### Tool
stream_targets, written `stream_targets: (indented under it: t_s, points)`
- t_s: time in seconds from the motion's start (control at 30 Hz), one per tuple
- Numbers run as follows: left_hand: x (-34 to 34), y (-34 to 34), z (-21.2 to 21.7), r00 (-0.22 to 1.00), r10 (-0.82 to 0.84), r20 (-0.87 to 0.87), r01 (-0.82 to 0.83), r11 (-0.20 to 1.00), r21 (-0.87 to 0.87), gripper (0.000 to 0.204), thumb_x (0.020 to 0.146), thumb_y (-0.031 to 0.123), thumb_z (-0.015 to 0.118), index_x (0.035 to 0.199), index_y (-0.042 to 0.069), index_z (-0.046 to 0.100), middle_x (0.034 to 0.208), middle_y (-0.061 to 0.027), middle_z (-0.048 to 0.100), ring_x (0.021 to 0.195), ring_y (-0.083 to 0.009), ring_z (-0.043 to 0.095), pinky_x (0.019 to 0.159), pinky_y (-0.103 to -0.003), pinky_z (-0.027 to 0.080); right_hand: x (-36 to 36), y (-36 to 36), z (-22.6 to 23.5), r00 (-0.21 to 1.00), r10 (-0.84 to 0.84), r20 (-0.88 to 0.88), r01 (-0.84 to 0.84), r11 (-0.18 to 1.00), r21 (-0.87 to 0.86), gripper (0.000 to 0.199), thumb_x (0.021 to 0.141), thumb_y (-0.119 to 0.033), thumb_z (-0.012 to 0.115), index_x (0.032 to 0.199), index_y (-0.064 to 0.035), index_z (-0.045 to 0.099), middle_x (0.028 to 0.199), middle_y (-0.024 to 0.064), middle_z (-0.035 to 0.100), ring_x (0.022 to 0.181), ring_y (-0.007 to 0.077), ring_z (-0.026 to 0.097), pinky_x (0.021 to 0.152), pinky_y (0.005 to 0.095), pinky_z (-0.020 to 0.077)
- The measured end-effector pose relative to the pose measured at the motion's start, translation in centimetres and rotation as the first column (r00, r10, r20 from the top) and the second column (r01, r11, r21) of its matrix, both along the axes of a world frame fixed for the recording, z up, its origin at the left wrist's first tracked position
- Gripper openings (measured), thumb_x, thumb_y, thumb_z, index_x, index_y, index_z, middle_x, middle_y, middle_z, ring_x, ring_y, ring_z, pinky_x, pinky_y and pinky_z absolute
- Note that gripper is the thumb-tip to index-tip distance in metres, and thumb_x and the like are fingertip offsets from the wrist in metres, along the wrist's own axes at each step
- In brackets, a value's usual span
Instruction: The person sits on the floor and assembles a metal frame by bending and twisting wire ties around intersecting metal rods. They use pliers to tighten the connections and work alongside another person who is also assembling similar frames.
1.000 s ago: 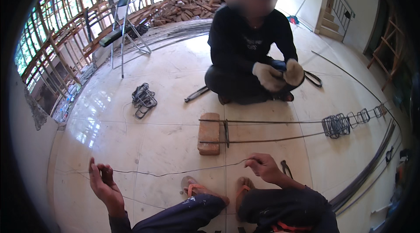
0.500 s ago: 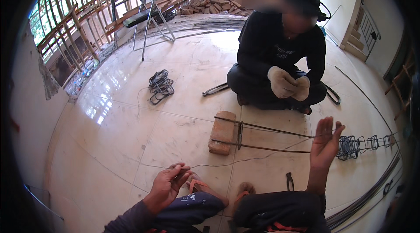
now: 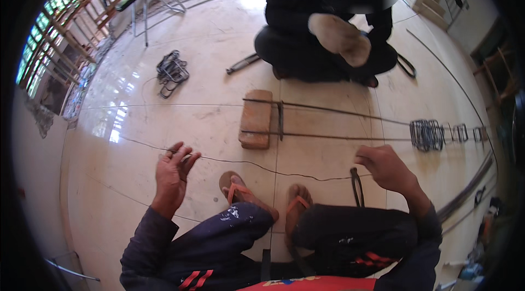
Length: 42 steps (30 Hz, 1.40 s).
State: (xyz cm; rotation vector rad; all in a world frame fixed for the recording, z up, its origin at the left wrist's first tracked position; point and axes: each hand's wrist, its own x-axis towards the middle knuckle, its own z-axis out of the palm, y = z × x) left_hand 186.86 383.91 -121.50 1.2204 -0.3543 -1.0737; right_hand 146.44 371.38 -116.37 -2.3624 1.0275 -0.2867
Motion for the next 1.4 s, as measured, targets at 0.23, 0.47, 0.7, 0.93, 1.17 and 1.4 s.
stream_targets:
  t_s: [0.23,0.47,0.7,0.93,1.17,1.4]
  points:
    - [1.0,0.5,2.0,0.926,0.048,0.374,-0.065,0.997,0.034,0.059,0.088,0.005,0.059,0.136,-0.008,0.027,0.092,-0.0118,0.059,0.084,-0.0180,0.062,0.077,-0.026,0.054,1.6,1.6,-0.5,0.839,0.355,-0.413,-0.336,0.934,0.119,0.031,0.085,-0.038,0.060,0.095,-0.0094,0.059,0.072,0.0095,0.063,0.070,0.0327,0.062,0.062,0.0417,0.0479]
    - [2.4,0.9,1.7,0.722,0.068,0.689,-0.086,0.996,-0.009,0.044,0.089,0.009,0.060,0.128,-0.001,0.043,0.084,-0.0103,0.060,0.072,-0.0143,0.060,0.071,-0.027,0.053,2.5,0.7,-2.4,0.896,0.425,-0.130,-0.430,0.903,-0.013,0.022,0.084,-0.032,0.063,0.092,-0.0118,0.064,0.067,0.0109,0.062,0.063,0.0294,0.061,0.059,0.0387,0.0477]
    - [2.7,1.1,1.5,0.146,-0.232,0.962,0.038,0.973,0.228,0.012,0.087,0.012,0.062,0.091,0.000,0.063,0.072,-0.0077,0.053,0.060,-0.0135,0.046,0.052,-0.028,0.035,3.3,-2.3,3.0,0.938,-0.045,0.345,-0.027,0.979,0.201,0.017,0.085,-0.021,0.067,0.086,-0.0045,0.063,0.052,-0.0026,0.044,0.045,0.0076,0.038,0.046,0.0274,0.0336]
    - [-1.2,-1.2,2.1,-0.021,-0.145,0.989,0.398,0.906,0.141,0.004,0.080,0.001,0.064,0.079,-0.002,0.061,0.076,-0.0114,0.054,0.068,-0.0246,0.057,0.060,-0.033,0.045,1.7,-5.8,3.1,0.412,-0.390,0.824,0.051,0.912,0.406,0.018,0.094,-0.022,0.055,0.090,-0.0052,0.056,0.059,-0.0031,0.041,0.052,0.0038,0.038,0.049,0.0213,0.0372]
    - [-6.0,0.2,0.0,0.217,-0.702,0.678,0.752,0.564,0.342,0.009,0.086,0.006,0.058,0.089,-0.002,0.062,0.071,-0.0155,0.061,0.060,-0.0244,0.061,0.056,-0.032,0.046,3.6,-3.2,5.3,-0.132,-0.486,0.864,0.018,0.870,0.492,0.024,0.094,-0.032,0.051,0.097,-0.0081,0.050,0.082,0.0045,0.058,0.065,0.0103,0.055,0.054,0.0254,0.0485]
    - [-4.6,0.6,-1.9,0.120,-0.616,0.779,0.693,0.613,0.378,0.014,0.084,0.016,0.065,0.085,0.002,0.067,0.068,-0.0144,0.061,0.060,-0.0273,0.060,0.055,-0.033,0.046,1.3,-1.4,4.6,0.923,0.038,0.384,-0.098,0.986,0.136,0.025,0.089,-0.031,0.058,0.090,-0.0067,0.057,0.070,0.0076,0.060,0.053,0.0188,0.057,0.051,0.0291,0.0443]
